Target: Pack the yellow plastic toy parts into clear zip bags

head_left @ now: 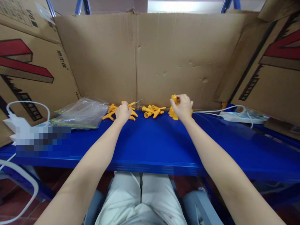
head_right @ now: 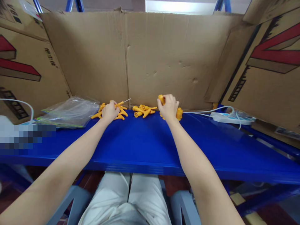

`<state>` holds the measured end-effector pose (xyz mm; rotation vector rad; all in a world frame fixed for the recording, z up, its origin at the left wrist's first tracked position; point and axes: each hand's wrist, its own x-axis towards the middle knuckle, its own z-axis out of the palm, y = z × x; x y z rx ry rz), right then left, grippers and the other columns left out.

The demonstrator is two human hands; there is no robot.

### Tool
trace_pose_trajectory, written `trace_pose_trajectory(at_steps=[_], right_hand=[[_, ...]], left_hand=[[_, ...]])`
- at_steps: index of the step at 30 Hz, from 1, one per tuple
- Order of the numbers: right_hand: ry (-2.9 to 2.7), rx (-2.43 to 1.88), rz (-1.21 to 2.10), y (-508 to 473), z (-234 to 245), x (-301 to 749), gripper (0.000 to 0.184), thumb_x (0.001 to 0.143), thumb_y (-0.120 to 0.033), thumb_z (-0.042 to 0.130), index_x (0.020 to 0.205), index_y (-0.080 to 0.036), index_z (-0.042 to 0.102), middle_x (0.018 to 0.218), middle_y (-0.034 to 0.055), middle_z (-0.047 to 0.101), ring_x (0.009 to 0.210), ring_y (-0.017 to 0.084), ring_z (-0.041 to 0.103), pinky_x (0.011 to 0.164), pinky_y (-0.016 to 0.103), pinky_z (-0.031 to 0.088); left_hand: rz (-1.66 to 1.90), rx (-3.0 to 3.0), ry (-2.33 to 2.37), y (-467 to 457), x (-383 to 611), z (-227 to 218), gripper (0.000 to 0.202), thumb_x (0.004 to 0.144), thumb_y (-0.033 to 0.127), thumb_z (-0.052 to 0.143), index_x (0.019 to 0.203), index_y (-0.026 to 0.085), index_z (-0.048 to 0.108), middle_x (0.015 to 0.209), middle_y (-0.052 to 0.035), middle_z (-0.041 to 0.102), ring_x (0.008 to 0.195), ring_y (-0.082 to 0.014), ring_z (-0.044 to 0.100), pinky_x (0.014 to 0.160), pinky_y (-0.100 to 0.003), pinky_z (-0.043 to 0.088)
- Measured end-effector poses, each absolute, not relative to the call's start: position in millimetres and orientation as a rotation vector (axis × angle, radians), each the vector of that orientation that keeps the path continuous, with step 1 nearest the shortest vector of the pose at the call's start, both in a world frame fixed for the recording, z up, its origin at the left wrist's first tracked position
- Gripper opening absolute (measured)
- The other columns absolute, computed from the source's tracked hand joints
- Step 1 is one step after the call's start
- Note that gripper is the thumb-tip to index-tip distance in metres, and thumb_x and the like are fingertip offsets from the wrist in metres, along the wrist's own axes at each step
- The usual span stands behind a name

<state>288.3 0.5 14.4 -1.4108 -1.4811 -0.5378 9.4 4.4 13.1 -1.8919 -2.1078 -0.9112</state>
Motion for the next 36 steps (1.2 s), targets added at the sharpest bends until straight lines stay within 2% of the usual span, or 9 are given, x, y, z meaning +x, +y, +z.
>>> trace_pose_trajectory(at_steps=[4, 9, 12, 15, 18, 20, 26, 31, 36], right_hand=[[-1.086, -1.501, -0.461, 14, 12, 333, 0.025, 0.083, -0.039, 0.047, 0.094, -0.018, 0.053, 0.101, 0.0114, 0.057, 0.1, 0.028, 0.051, 0.085, 0.045, 0.037], [-0.774, -1.749, -0.347, 10, -6, 373, 0.021, 0.078, -0.029, 0.054, 0.094, -0.016, 0.057, 0.107, 0.0163, 0.058, 0.103, 0.03, 0.054, 0.088, 0.048, 0.04], [-0.722, -1.904, -0.267, 5, -19, 381, 0.024, 0.076, -0.023, 0.057, 0.097, -0.014, 0.061, 0.113, 0.0205, 0.059, 0.108, 0.033, 0.056, 0.09, 0.05, 0.041], [-0.752, -2.072, -0.037, 7, -26, 383, 0.027, 0.07, -0.016, 0.061, 0.097, -0.014, 0.063, 0.112, 0.0216, 0.061, 0.107, 0.034, 0.058, 0.089, 0.05, 0.043], [-0.82, -2.177, 0.219, 13, -27, 386, 0.035, 0.065, -0.017, 0.067, 0.1, -0.014, 0.064, 0.113, 0.021, 0.062, 0.108, 0.034, 0.059, 0.087, 0.046, 0.045], [-0.853, -2.185, 0.259, 16, -28, 388, 0.037, 0.066, -0.018, 0.065, 0.103, -0.012, 0.064, 0.115, 0.0211, 0.062, 0.109, 0.033, 0.058, 0.087, 0.044, 0.045], [-0.867, -2.165, 0.197, 16, -27, 384, 0.045, 0.071, -0.022, 0.061, 0.115, -0.009, 0.059, 0.115, 0.0226, 0.06, 0.11, 0.033, 0.058, 0.089, 0.045, 0.043], [-0.862, -2.093, -0.043, 10, -23, 372, 0.042, 0.075, -0.021, 0.053, 0.117, -0.013, 0.054, 0.123, 0.0206, 0.055, 0.113, 0.033, 0.053, 0.094, 0.051, 0.036], [-1.021, -1.937, -0.299, 9, -16, 359, 0.035, 0.076, -0.019, 0.047, 0.109, -0.011, 0.055, 0.116, 0.0196, 0.056, 0.108, 0.031, 0.053, 0.091, 0.051, 0.034]], left_hand=[[-0.962, -1.776, -2.205, 9, 0, 10, 0.031, 0.088, 0.018, 0.041, 0.117, 0.021, 0.052, 0.1, -0.0111, 0.069, 0.097, -0.0256, 0.064, 0.08, -0.035, 0.048], [-1.027, -1.787, -2.202, 13, -8, 4, 0.034, 0.089, 0.018, 0.041, 0.12, 0.023, 0.052, 0.104, -0.0105, 0.067, 0.098, -0.0268, 0.064, 0.081, -0.036, 0.047], [-1.037, -1.818, -2.161, 14, -11, 2, 0.039, 0.086, 0.015, 0.047, 0.123, 0.024, 0.051, 0.113, -0.0097, 0.064, 0.104, -0.0267, 0.062, 0.084, -0.036, 0.046], [-0.993, -1.872, -2.115, 14, -12, 1, 0.045, 0.081, 0.008, 0.049, 0.124, 0.022, 0.051, 0.12, -0.01, 0.061, 0.111, -0.0266, 0.059, 0.089, -0.037, 0.045], [-0.96, -1.893, -2.104, 17, -13, -2, 0.045, 0.081, 0.008, 0.049, 0.125, 0.022, 0.051, 0.125, -0.0104, 0.059, 0.119, -0.0279, 0.053, 0.094, -0.042, 0.042], [-0.941, -1.889, -2.12, 20, -15, -5, 0.043, 0.083, 0.012, 0.049, 0.125, 0.023, 0.053, 0.128, -0.0101, 0.057, 0.122, -0.0286, 0.05, 0.098, -0.045, 0.039], [-0.752, -1.92, -2.237, 33, -22, -18, 0.046, 0.082, 0.031, 0.057, 0.127, 0.024, 0.056, 0.133, -0.0138, 0.053, 0.127, -0.034, 0.043, 0.1, -0.048, 0.037], [-0.733, -1.902, -2.303, 37, -22, -22, 0.046, 0.09, 0.037, 0.038, 0.132, 0.024, 0.053, 0.138, -0.0144, 0.047, 0.129, -0.0336, 0.041, 0.103, -0.049, 0.036], [-0.768, -1.88, -2.265, 34, -22, -25, 0.042, 0.091, 0.034, 0.04, 0.129, 0.023, 0.054, 0.138, -0.0145, 0.041, 0.128, -0.0324, 0.04, 0.101, -0.046, 0.038]])
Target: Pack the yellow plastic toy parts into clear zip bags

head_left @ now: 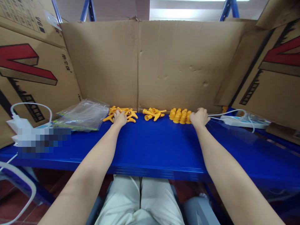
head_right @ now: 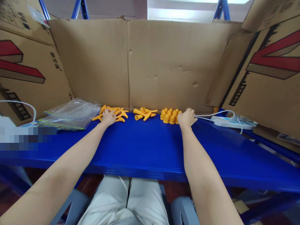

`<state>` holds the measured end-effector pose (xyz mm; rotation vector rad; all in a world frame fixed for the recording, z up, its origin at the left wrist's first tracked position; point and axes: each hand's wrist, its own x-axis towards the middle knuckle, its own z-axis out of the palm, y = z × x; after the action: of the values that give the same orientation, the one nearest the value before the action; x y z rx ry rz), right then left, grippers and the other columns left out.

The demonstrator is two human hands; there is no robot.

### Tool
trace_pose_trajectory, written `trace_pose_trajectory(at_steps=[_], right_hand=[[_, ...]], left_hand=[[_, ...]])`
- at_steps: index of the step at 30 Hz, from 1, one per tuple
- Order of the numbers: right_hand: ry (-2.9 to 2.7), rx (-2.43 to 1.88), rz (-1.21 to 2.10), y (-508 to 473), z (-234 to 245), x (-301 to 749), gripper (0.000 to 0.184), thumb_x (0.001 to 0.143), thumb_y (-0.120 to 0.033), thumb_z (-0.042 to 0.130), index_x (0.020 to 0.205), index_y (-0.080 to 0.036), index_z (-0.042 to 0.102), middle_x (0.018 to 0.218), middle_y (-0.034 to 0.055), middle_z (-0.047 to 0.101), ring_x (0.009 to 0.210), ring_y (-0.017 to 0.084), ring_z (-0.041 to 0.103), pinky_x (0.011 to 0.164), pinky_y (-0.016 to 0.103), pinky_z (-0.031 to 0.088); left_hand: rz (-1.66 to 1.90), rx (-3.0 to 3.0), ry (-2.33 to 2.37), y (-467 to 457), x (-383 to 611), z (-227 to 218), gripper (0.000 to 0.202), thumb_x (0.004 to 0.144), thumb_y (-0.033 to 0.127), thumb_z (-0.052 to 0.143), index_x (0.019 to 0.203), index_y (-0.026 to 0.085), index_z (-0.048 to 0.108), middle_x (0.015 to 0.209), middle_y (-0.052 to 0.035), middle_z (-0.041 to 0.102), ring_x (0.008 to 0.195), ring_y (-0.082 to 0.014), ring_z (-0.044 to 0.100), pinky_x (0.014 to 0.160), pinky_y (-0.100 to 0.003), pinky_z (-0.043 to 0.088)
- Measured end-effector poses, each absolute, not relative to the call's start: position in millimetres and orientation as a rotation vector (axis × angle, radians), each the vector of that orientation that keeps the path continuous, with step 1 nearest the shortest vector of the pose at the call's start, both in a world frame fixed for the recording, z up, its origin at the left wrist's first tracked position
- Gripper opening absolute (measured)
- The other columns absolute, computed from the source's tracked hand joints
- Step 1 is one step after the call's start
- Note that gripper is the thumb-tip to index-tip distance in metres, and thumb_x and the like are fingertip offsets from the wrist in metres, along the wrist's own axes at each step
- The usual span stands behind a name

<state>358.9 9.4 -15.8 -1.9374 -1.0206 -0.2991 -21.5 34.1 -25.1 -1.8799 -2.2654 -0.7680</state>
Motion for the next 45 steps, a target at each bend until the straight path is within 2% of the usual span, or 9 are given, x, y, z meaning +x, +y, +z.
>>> trace_pose_trajectory(at_steps=[4, 7, 16, 25, 28, 31, 36, 41, 45], right_hand=[[-1.192, -1.791, -0.452, 10, -6, 342, 0.035, 0.076, -0.016, 0.044, 0.109, -0.012, 0.054, 0.117, 0.0189, 0.055, 0.108, 0.031, 0.05, 0.089, 0.051, 0.034], [-1.388, -1.659, -0.521, 7, -2, 324, 0.035, 0.077, -0.015, 0.042, 0.11, -0.014, 0.053, 0.118, 0.0173, 0.056, 0.108, 0.029, 0.049, 0.088, 0.048, 0.034], [-2.23, -1.362, -0.457, -1, -14, 244, 0.041, 0.085, -0.017, 0.04, 0.124, -0.015, 0.051, 0.131, 0.0153, 0.054, 0.117, 0.029, 0.049, 0.094, 0.043, 0.036], [-2.593, -1.439, -0.297, 17, -6, 189, 0.059, 0.08, -0.006, 0.047, 0.137, -0.021, 0.045, 0.142, 0.0112, 0.045, 0.124, 0.03, 0.047, 0.095, 0.047, 0.04], [-2.621, -1.487, -0.349, 24, -5, 178, 0.053, 0.081, -0.004, 0.047, 0.129, -0.024, 0.054, 0.136, 0.0116, 0.05, 0.119, 0.029, 0.051, 0.093, 0.044, 0.041], [-2.671, -1.52, -0.513, 25, -2, 172, 0.041, 0.082, -0.003, 0.044, 0.116, -0.018, 0.062, 0.126, 0.0151, 0.055, 0.112, 0.028, 0.055, 0.091, 0.042, 0.041], [-2.539, -1.474, -0.654, 17, 11, 175, 0.038, 0.081, -0.002, 0.045, 0.116, -0.013, 0.055, 0.117, 0.0172, 0.057, 0.104, 0.028, 0.057, 0.086, 0.041, 0.04], [-2.167, -1.519, -0.451, 17, 22, 194, 0.027, 0.079, -0.006, 0.045, 0.102, -0.017, 0.055, 0.11, 0.0125, 0.057, 0.096, 0.025, 0.055, 0.08, 0.036, 0.039], [-1.899, -1.404, -0.173, 23, 18, 214, 0.015, 0.073, -0.009, 0.05, 0.082, -0.02, 0.051, 0.097, 0.0073, 0.056, 0.088, 0.022, 0.054, 0.076, 0.033, 0.04]], left_hand=[[-0.763, -1.914, -2.152, 35, -23, -26, 0.036, 0.093, 0.031, 0.038, 0.118, 0.021, 0.062, 0.138, -0.0118, 0.043, 0.123, -0.0286, 0.044, 0.1, -0.041, 0.039], [-0.707, -1.951, -2.129, 35, -21, -25, 0.041, 0.094, 0.03, 0.03, 0.111, 0.02, 0.065, 0.133, -0.0126, 0.048, 0.122, -0.029, 0.046, 0.1, -0.044, 0.039], [-0.744, -1.978, -2.13, 28, -14, -25, 0.047, 0.091, 0.036, 0.028, 0.127, 0.021, 0.055, 0.137, -0.0167, 0.048, 0.128, -0.0362, 0.039, 0.102, -0.061, 0.03], [-0.782, -2.013, -2.126, 26, -10, -25, 0.052, 0.092, 0.038, 0.027, 0.139, 0.02, 0.042, 0.15, -0.0142, 0.033, 0.137, -0.0341, 0.029, 0.108, -0.062, 0.019], [-0.788, -2.018, -2.12, 25, -10, -25, 0.052, 0.092, 0.037, 0.027, 0.139, 0.02, 0.042, 0.152, -0.0125, 0.031, 0.138, -0.033, 0.027, 0.109, -0.063, 0.017], [-0.779, -2.022, -2.117, 25, -9, -24, 0.052, 0.092, 0.036, 0.028, 0.14, 0.019, 0.042, 0.152, -0.0126, 0.029, 0.139, -0.0329, 0.026, 0.109, -0.063, 0.016], [-0.791, -2.038, -2.107, 24, -9, -24, 0.054, 0.092, 0.036, 0.029, 0.141, 0.018, 0.04, 0.154, -0.0129, 0.026, 0.14, -0.0338, 0.024, 0.109, -0.065, 0.015], [-0.827, -2.06, -2.112, 23, -9, -24, 0.058, 0.092, 0.036, 0.032, 0.147, 0.021, 0.029, 0.154, -0.0128, 0.026, 0.14, -0.0333, 0.023, 0.11, -0.065, 0.009], [-0.821, -2.088, -2.1, 22, -9, -25, 0.063, 0.091, 0.035, 0.035, 0.15, 0.022, 0.02, 0.15, -0.0144, 0.035, 0.14, -0.0328, 0.024, 0.109, -0.067, 0.008]])
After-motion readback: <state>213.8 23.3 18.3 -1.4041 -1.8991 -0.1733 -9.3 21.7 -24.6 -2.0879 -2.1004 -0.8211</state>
